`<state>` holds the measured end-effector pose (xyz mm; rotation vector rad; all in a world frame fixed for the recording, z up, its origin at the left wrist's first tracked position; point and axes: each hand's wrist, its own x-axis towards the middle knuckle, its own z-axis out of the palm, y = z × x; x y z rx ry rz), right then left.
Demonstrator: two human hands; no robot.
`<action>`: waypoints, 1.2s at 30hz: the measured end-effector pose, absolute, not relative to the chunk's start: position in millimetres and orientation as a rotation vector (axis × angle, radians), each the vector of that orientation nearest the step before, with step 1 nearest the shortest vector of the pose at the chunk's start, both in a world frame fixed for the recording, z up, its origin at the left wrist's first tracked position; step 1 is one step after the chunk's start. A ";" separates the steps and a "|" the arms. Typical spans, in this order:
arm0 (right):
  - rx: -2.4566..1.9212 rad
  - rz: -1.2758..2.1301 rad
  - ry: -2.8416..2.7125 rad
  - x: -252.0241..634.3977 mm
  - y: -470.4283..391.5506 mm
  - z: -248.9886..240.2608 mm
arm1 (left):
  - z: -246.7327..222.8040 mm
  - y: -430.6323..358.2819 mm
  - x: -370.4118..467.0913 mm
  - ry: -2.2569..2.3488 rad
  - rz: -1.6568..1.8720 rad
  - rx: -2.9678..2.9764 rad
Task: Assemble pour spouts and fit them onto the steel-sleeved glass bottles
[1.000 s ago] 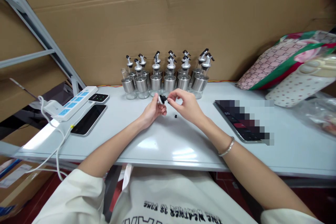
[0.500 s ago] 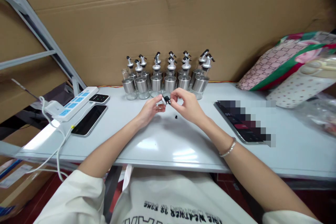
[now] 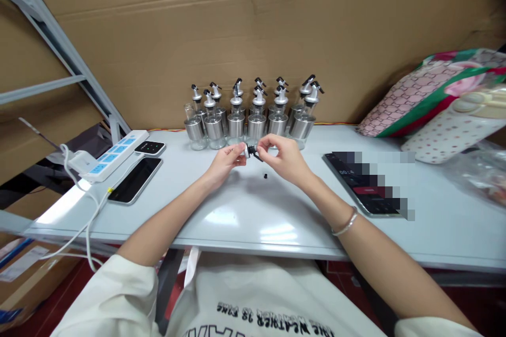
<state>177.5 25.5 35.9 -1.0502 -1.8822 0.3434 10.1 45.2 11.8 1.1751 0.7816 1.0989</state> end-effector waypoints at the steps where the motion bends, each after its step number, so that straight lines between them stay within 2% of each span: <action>1: -1.056 0.339 -1.879 177.4 25.5 36.0 | 11.7 45.2 10.3 0.789 1.103 1.172; 16: -1.036 0.418 -2.018 175.4 26.0 32.3 | 3.8 43.8 13.2 0.859 1.012 1.367; 27: -0.982 0.668 -1.727 171.0 30.8 23.9 | 11.3 38.0 14.2 0.750 1.108 1.464; 36: -1.058 0.496 -1.836 169.3 28.0 21.7 | 6.0 38.3 12.4 0.873 1.120 1.655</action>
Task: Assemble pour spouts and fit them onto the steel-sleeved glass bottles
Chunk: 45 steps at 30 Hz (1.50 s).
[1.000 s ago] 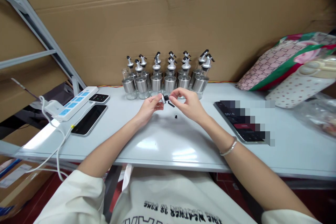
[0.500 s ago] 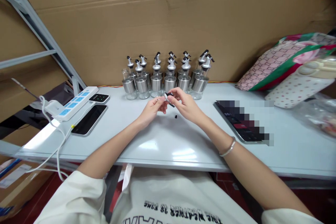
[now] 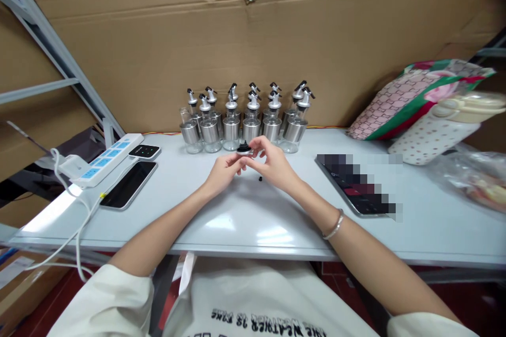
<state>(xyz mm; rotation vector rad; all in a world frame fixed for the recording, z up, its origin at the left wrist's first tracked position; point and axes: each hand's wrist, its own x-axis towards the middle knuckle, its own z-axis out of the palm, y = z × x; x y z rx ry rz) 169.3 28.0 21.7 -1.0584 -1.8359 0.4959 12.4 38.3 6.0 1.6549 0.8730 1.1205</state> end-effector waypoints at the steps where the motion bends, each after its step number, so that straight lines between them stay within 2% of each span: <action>1: -1.073 0.466 -1.839 169.6 28.1 22.0 | 4.3 37.9 12.2 0.894 1.096 1.700; 6: -1.051 0.337 -1.834 171.4 27.3 25.5 | -0.4 38.7 8.9 0.982 1.100 2.034; 12: -1.046 0.387 -1.818 170.7 25.2 29.2 | -0.9 43.4 3.3 1.117 0.903 2.499; 18: -1.168 0.613 -1.705 171.0 28.4 28.1 | 1.8 45.3 -0.9 1.179 0.723 2.852; 22: -1.306 0.554 -1.811 171.4 29.7 24.6 | 2.7 45.0 -1.5 1.170 0.690 2.969; 26: -1.319 0.459 -1.876 172.7 29.7 25.7 | 1.3 46.2 -1.7 1.078 0.903 2.968; 32: -1.369 0.576 -1.805 172.6 28.0 32.1 | 6.7 49.3 -6.5 0.822 1.428 3.223; 42: -1.052 0.898 -1.501 151.7 19.3 28.2 | 33.4 54.3 -19.2 0.878 1.791 3.447; 45: -1.024 0.886 -1.463 146.1 17.2 30.9 | 40.3 55.9 -21.8 0.940 1.817 3.452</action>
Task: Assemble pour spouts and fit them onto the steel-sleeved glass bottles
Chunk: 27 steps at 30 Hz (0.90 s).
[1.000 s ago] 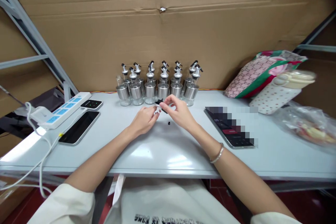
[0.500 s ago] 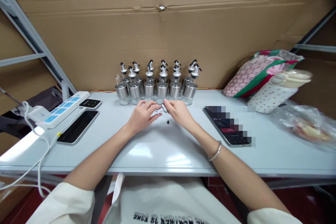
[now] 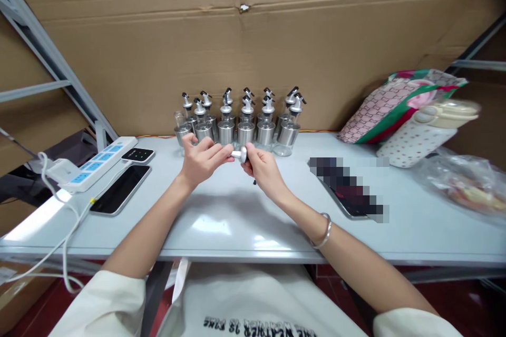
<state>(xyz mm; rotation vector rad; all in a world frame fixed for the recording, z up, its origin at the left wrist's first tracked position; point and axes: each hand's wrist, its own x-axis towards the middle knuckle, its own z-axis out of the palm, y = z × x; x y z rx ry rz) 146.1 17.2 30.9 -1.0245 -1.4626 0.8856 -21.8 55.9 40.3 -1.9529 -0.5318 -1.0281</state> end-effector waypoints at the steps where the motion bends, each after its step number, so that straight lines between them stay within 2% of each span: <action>1: -1.041 0.845 -1.462 145.8 17.4 32.1 | 41.8 56.3 -21.8 -0.561 -1.019 -1.956; 8: -1.154 0.590 -1.558 152.3 21.5 32.9 | 41.6 61.4 -21.0 -0.787 -0.977 -2.207; 15: -1.231 0.450 -1.667 150.5 20.2 29.7 | 42.1 67.5 -27.3 -1.115 -0.900 -2.772; 22: -1.076 -0.045 -1.915 160.3 33.9 22.7 | 45.9 61.5 -27.9 -1.393 -1.064 -3.077; 27: -1.012 -0.227 -2.011 167.1 39.9 18.4 | 43.6 62.0 -29.0 -1.398 -1.117 -3.219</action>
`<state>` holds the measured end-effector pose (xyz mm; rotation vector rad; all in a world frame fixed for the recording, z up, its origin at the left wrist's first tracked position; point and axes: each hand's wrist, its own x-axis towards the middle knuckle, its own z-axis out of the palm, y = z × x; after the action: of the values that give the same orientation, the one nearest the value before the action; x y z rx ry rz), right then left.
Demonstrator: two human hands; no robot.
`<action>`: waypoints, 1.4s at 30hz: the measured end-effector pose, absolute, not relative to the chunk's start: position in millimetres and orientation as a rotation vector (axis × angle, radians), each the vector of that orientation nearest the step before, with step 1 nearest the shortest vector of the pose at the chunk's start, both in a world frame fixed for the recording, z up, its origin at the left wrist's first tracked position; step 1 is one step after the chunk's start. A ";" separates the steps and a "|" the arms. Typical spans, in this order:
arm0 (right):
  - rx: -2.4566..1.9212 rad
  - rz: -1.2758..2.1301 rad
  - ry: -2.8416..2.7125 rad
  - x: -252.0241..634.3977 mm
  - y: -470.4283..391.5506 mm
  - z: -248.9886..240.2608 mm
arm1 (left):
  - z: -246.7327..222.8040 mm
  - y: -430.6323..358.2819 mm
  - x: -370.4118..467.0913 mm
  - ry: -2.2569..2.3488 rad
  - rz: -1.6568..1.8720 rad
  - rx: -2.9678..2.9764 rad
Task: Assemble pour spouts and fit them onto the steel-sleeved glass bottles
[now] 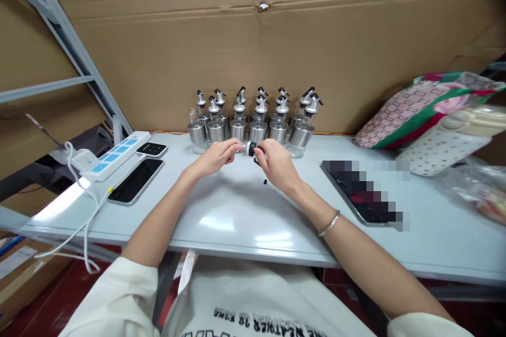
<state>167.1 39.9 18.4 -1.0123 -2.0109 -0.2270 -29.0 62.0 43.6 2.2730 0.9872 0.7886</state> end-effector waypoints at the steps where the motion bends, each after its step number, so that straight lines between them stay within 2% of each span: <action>1: -1.007 -0.256 -2.026 167.6 40.1 17.9 | 43.3 62.1 -29.0 0.966 0.782 2.257; 8: -0.935 -0.239 -2.091 169.0 39.0 18.2 | 41.6 64.6 -31.3 0.913 0.754 2.032; 13: -0.869 -0.166 -1.874 178.6 33.7 28.0 | 34.8 81.4 -49.7 1.077 0.964 1.832; 16: -0.927 -0.191 -1.758 184.4 31.3 33.5 | 28.4 85.7 -55.0 1.161 0.958 2.004; 21: -0.876 -0.170 -1.864 183.4 29.9 33.3 | 10.8 80.3 -47.9 1.274 0.642 2.537; 26: -0.841 -0.140 -1.971 180.1 30.1 29.6 | 2.1 77.9 -43.5 1.301 0.516 2.686; 35: -0.969 0.327 -2.411 169.9 29.6 8.8 | 3.5 79.2 -50.8 1.310 0.470 2.689; 42: -1.010 0.564 -2.357 161.6 16.9 13.1 | 6.5 77.7 -50.9 1.294 0.418 2.674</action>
<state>161.6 16.9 13.1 -1.0097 -2.3565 0.5642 -50.9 77.7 6.5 2.6737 1.2936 0.4175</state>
